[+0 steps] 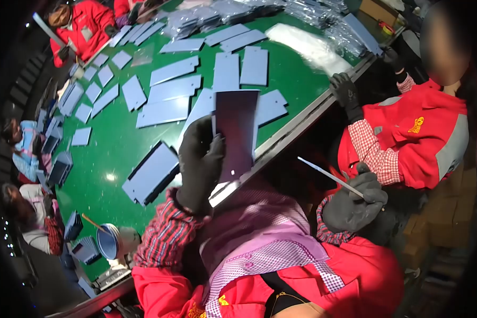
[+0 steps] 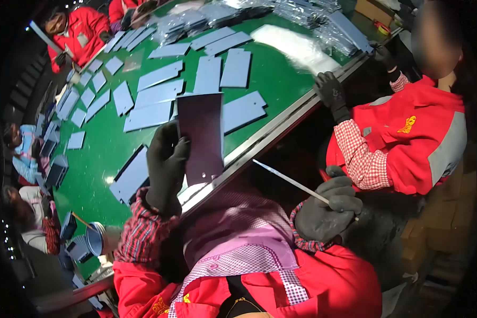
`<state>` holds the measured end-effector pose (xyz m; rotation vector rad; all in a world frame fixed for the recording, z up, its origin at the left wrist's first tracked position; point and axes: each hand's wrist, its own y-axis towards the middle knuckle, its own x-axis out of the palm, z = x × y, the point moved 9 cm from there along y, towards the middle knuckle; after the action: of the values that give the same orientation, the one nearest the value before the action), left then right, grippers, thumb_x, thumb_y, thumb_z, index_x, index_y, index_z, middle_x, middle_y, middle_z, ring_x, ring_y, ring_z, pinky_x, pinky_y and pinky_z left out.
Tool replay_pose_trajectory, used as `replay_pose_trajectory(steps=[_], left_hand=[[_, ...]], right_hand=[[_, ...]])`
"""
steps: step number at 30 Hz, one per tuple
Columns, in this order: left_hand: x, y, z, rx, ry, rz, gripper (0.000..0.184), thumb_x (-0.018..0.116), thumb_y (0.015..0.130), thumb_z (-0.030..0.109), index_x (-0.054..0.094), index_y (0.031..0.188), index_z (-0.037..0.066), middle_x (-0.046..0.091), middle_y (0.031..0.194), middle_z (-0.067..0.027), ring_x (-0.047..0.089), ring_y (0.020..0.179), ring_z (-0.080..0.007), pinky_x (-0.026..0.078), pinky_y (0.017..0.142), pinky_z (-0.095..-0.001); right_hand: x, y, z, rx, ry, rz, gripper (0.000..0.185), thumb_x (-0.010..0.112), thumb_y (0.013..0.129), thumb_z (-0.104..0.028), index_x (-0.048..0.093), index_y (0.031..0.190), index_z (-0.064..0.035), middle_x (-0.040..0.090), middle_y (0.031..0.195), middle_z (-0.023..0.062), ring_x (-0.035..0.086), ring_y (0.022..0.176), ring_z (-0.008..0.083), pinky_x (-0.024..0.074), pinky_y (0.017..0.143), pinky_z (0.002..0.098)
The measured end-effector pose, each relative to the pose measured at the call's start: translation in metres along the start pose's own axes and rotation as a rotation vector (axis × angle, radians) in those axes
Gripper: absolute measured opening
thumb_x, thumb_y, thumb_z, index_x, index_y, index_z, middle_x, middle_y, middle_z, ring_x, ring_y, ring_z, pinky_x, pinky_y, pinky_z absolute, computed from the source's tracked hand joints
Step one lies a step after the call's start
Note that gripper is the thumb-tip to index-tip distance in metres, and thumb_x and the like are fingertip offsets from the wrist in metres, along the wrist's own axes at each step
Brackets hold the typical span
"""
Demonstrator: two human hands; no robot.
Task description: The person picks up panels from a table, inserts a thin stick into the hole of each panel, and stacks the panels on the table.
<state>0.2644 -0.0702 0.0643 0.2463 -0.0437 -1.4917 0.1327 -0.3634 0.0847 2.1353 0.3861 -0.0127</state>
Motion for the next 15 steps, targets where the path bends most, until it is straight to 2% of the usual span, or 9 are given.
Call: replay_pose_trajectory(steps=[1,2,3,5,6,8,10,12,15], left_hand=[[0.014,0.013,0.008,0.086,0.147,-0.005,0.024,0.052,0.083,-0.004,0.052,0.107,0.000,0.056,0.091,-0.0042,0.053,0.082,-0.0122,0.044,0.072,-0.0261],[0.032,0.023,0.028,0.355,0.313,-0.027,0.023,0.052,0.082,-0.004,0.053,0.105,0.001,0.055,0.088,-0.0057,0.054,0.080,-0.0153,0.044,0.069,-0.0274],[0.052,0.029,0.045,0.625,0.475,-0.046,0.022,0.052,0.081,-0.004,0.054,0.103,0.002,0.054,0.085,-0.0073,0.055,0.077,-0.0183,0.045,0.066,-0.0288],[0.090,0.052,0.050,0.717,0.485,-0.132,0.021,0.052,0.079,-0.004,0.055,0.098,0.003,0.053,0.085,-0.0132,0.055,0.074,-0.0271,0.045,0.065,-0.0325],[0.109,0.061,0.049,0.753,0.496,-0.180,0.023,0.052,0.076,-0.005,0.055,0.097,0.004,0.053,0.089,-0.0168,0.054,0.078,-0.0336,0.045,0.068,-0.0375],[0.148,0.079,0.043,0.856,0.603,-0.276,0.026,0.053,0.075,-0.001,0.052,0.100,0.006,0.053,0.092,-0.0166,0.053,0.086,-0.0347,0.046,0.071,-0.0406],[0.183,0.098,0.026,0.930,0.698,-0.309,0.026,0.054,0.074,0.003,0.052,0.100,0.006,0.053,0.094,-0.0157,0.052,0.089,-0.0342,0.046,0.072,-0.0411],[0.213,0.118,0.002,0.965,0.759,-0.303,0.025,0.054,0.073,0.004,0.052,0.097,0.008,0.053,0.095,-0.0145,0.052,0.090,-0.0328,0.047,0.071,-0.0412],[0.235,0.130,-0.020,0.960,0.777,-0.290,0.024,0.059,0.071,0.014,0.053,0.092,0.006,0.052,0.093,-0.0151,0.050,0.093,-0.0331,0.045,0.076,-0.0419]], right_hand=[[-0.003,0.002,0.009,-0.065,0.220,-0.013,0.025,0.034,0.095,-0.023,0.035,0.079,-0.0043,0.034,0.069,0.0021,0.044,0.065,0.0075,0.0480,0.064,0.0189],[-0.010,0.001,0.018,-0.133,0.439,-0.027,0.024,0.032,0.097,-0.020,0.035,0.080,-0.0038,0.034,0.071,0.0029,0.043,0.066,0.0064,0.0489,0.065,0.0154],[-0.014,0.002,0.023,-0.152,0.473,0.016,0.025,0.032,0.096,-0.022,0.035,0.079,-0.0047,0.035,0.072,0.0028,0.044,0.066,0.0067,0.0484,0.065,0.0160],[0.008,0.017,0.026,-0.231,0.190,0.034,0.026,0.032,0.096,-0.026,0.037,0.078,-0.0066,0.036,0.072,0.0025,0.045,0.067,0.0074,0.0473,0.066,0.0170],[0.049,0.032,0.038,-0.310,-0.040,-0.078,0.027,0.032,0.096,-0.027,0.037,0.078,-0.0075,0.037,0.072,0.0024,0.045,0.068,0.0077,0.0468,0.066,0.0175],[0.182,0.062,0.094,-0.510,-0.387,-0.474,0.029,0.033,0.095,-0.031,0.039,0.077,-0.0093,0.039,0.073,0.0022,0.046,0.069,0.0084,0.0458,0.067,0.0185],[0.228,0.073,0.115,-0.550,-0.507,-0.595,0.031,0.033,0.095,-0.035,0.040,0.076,-0.0112,0.041,0.073,0.0019,0.047,0.070,0.0091,0.0447,0.068,0.0196],[0.152,0.055,0.095,-0.455,-0.565,-0.386,0.033,0.033,0.095,-0.038,0.042,0.075,-0.0131,0.042,0.074,0.0016,0.047,0.071,0.0097,0.0437,0.068,0.0206],[-0.011,0.007,0.057,-0.158,-0.653,0.149,0.036,0.034,0.094,-0.044,0.044,0.074,-0.0158,0.045,0.074,0.0012,0.049,0.072,0.0107,0.0421,0.069,0.0221]])
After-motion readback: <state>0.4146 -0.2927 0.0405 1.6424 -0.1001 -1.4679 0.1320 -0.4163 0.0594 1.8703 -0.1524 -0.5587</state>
